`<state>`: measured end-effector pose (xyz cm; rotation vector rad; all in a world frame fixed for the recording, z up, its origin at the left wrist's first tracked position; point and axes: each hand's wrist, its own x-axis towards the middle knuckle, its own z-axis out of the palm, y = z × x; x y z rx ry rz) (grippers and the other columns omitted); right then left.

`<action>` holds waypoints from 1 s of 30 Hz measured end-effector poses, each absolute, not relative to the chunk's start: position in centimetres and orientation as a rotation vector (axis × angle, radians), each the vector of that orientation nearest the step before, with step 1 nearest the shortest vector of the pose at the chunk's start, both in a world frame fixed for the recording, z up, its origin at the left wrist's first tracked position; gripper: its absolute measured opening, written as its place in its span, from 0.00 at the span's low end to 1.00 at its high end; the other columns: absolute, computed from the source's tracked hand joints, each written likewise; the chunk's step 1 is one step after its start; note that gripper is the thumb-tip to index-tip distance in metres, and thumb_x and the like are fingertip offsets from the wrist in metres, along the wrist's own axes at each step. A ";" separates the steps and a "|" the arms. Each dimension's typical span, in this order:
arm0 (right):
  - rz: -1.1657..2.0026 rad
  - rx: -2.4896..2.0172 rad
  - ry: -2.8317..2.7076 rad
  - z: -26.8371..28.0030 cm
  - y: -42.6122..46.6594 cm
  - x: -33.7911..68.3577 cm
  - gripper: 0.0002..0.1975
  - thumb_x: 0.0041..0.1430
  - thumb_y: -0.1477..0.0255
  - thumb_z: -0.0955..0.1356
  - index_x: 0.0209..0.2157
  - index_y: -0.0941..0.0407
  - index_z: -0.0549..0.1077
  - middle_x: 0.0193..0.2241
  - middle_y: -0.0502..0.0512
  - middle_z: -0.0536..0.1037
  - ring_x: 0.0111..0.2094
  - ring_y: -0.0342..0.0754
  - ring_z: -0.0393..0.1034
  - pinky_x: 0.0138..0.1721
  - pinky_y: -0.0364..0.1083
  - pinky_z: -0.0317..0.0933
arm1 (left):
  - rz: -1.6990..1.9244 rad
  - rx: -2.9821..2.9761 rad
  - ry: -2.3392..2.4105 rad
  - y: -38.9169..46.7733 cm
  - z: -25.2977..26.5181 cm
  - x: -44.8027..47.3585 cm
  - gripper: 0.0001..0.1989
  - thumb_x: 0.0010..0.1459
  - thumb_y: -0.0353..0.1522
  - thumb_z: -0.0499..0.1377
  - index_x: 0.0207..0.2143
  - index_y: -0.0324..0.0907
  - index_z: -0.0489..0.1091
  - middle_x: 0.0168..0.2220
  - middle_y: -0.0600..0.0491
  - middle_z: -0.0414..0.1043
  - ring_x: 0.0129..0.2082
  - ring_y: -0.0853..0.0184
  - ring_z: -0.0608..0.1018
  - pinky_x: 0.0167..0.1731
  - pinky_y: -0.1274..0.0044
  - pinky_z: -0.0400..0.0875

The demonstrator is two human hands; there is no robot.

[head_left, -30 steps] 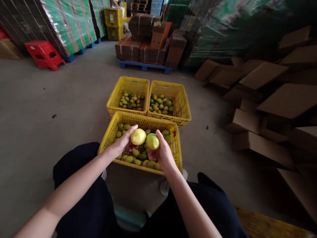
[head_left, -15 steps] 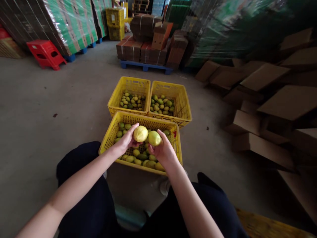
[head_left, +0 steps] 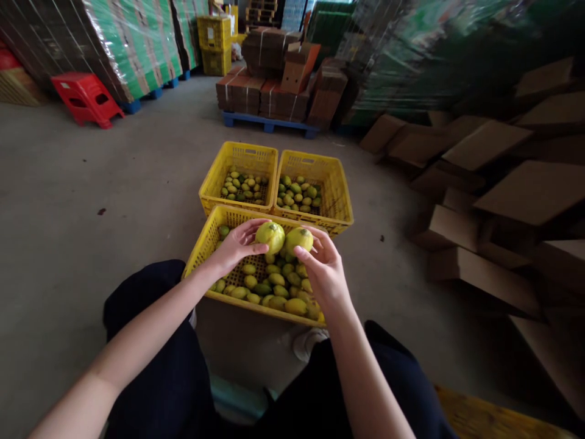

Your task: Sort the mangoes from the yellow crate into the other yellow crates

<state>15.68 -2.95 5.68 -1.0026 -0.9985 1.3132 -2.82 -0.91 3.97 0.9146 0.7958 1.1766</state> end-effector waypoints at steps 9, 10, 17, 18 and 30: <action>1.355 -1.033 -1.020 5.2 -3.2 15.7 0.23 0.49 0.66 0.74 0.49 0.47 0.74 0.38 0.48 0.77 0.39 0.47 0.70 0.45 0.48 0.64 | 1.134 0.848 0.831 -0.9 3.6 -3.1 0.25 0.39 0.36 0.73 0.43 0.43 0.77 0.46 0.49 0.77 0.49 0.59 0.75 0.48 0.73 0.68; 1.348 -1.047 -1.024 5.0 -3.3 15.6 0.23 0.51 0.65 0.73 0.51 0.46 0.72 0.37 0.48 0.77 0.38 0.46 0.70 0.43 0.47 0.64 | 1.119 0.808 0.840 -1.0 3.5 -3.0 0.24 0.42 0.39 0.72 0.42 0.41 0.77 0.45 0.48 0.77 0.48 0.58 0.75 0.46 0.73 0.69; 1.357 -1.075 -1.012 3.5 -3.3 13.9 0.19 0.59 0.61 0.66 0.53 0.41 0.70 0.46 0.48 0.74 0.37 0.46 0.68 0.31 0.43 0.67 | 1.140 0.586 0.846 -0.8 2.4 -1.3 0.19 0.52 0.44 0.64 0.42 0.41 0.76 0.42 0.48 0.78 0.49 0.58 0.75 0.47 0.72 0.70; 1.379 -1.078 -1.027 3.4 -3.3 13.8 0.17 0.59 0.61 0.66 0.51 0.43 0.72 0.48 0.49 0.73 0.38 0.47 0.68 0.30 0.43 0.67 | 1.158 0.539 0.877 -0.8 2.4 -1.2 0.19 0.53 0.43 0.63 0.42 0.41 0.76 0.42 0.48 0.78 0.49 0.59 0.76 0.46 0.72 0.71; 1.309 -1.415 -1.194 1.6 -3.8 11.9 0.22 0.51 0.54 0.70 0.46 0.47 0.72 0.40 0.52 0.70 0.42 0.51 0.66 0.41 0.49 0.67 | 1.133 0.204 1.057 -1.4 2.1 0.1 0.13 0.59 0.41 0.56 0.33 0.42 0.72 0.26 0.56 0.75 0.34 0.67 0.78 0.29 0.82 0.71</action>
